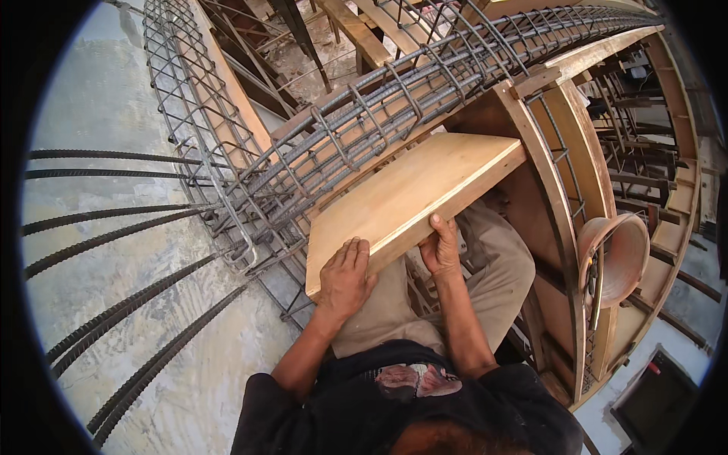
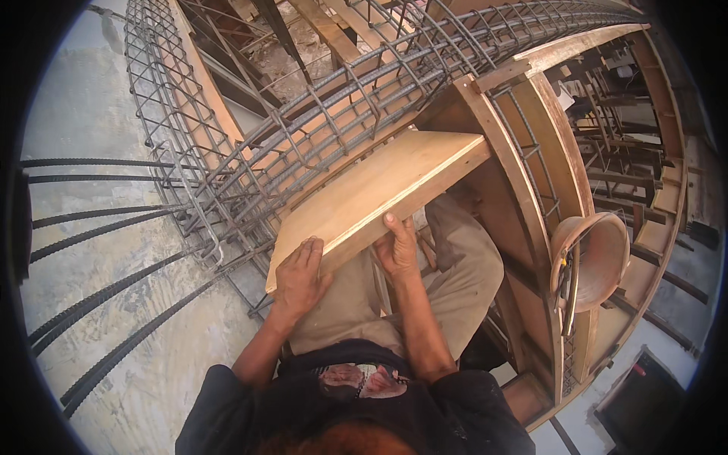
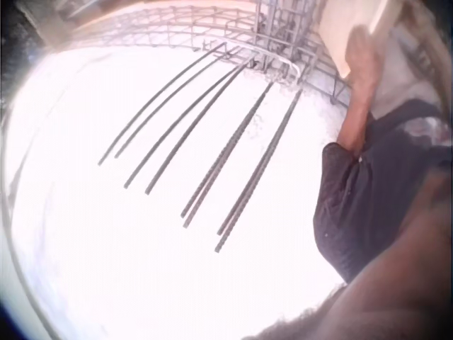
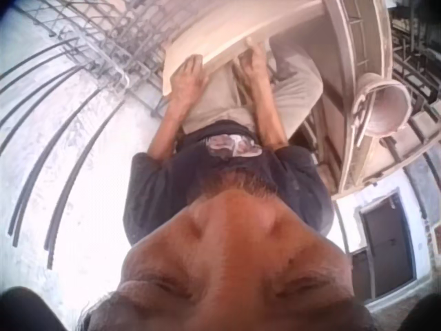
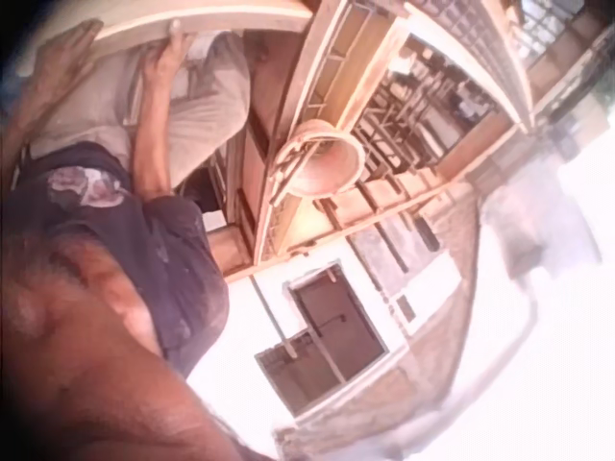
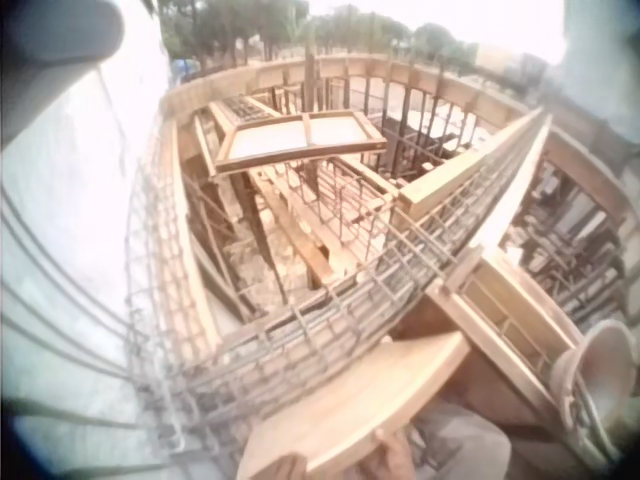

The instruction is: The person positions wooden boards against a rebar structure and secures them by hammering nails taken from a bucket.

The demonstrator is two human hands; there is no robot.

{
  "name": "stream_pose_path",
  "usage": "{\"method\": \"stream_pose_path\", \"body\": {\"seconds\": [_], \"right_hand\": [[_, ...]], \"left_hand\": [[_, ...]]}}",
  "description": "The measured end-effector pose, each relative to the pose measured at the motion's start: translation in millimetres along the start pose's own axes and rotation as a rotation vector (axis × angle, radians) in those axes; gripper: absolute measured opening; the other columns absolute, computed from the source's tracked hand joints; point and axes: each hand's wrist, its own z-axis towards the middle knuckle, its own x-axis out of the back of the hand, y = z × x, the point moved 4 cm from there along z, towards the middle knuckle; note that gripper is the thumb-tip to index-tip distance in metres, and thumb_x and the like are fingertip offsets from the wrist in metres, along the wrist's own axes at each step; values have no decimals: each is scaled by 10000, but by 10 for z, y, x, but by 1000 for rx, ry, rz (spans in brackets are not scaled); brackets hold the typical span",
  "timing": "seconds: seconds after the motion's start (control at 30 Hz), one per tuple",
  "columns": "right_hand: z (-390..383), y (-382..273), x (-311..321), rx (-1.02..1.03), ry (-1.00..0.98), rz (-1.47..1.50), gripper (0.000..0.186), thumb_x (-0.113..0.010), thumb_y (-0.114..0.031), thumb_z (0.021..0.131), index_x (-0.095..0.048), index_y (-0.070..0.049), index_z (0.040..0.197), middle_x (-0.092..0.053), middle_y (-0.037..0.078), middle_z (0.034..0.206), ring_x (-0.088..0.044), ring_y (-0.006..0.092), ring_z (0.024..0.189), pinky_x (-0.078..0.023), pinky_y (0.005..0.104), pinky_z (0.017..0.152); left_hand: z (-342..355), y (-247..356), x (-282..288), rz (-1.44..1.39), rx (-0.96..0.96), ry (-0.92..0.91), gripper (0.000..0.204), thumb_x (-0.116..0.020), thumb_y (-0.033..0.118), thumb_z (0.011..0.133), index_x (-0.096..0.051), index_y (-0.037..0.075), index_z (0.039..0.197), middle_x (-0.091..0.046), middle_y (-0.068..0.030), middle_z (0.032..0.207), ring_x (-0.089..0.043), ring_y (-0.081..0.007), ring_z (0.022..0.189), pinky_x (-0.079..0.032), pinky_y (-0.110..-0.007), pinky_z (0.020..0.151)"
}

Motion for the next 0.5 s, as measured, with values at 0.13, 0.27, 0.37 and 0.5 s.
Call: {"method": "stream_pose_path", "body": {"seconds": [0.13, 0.27, 0.37, 0.5], "right_hand": [[60, 66, 122, 41, -6, -43, 674, -777, -186, 831, -445, -71, 1406, -577, 75, 1305, -584, 248, 1217, -538, 422, 1010], [40, 87, 17, 26, -22, -23, 691, -792, -162, 815, -451, -93, 1411, -571, 79, 1315, -572, 245, 1232, -537, 417, 1015], [38, 49, 3, 26, -47, -2, 678, -786, -111, 795, -473, -96, 1396, -542, 64, 1340, -527, 263, 1259, -495, 450, 1026], [106, 65, -33, 45, -15, -37, 686, -798, -132, 791, -477, -130, 1397, -537, 43, 1340, -525, 256, 1255, -498, 453, 1023]], "left_hand": [[-70, -92, -91, 2, -18, 30, 719, -797, 211, 722, -499, -24, 1333, -587, -234, 1319, -579, -366, 1232, -483, -425, 1031], [-93, -141, -100, 24, 19, 37, 723, -789, 215, 731, -494, -23, 1346, -590, -221, 1318, -575, -360, 1239, -479, -421, 1038], [-103, -129, -51, 5, 16, 91, 773, -821, 229, 696, -500, -7, 1358, -598, -210, 1315, -580, -348, 1238, -489, -418, 1022], [-34, -202, -39, 20, -3, 112, 746, -816, 227, 700, -513, 4, 1344, -603, -192, 1314, -582, -327, 1241, -494, -408, 1019]]}}
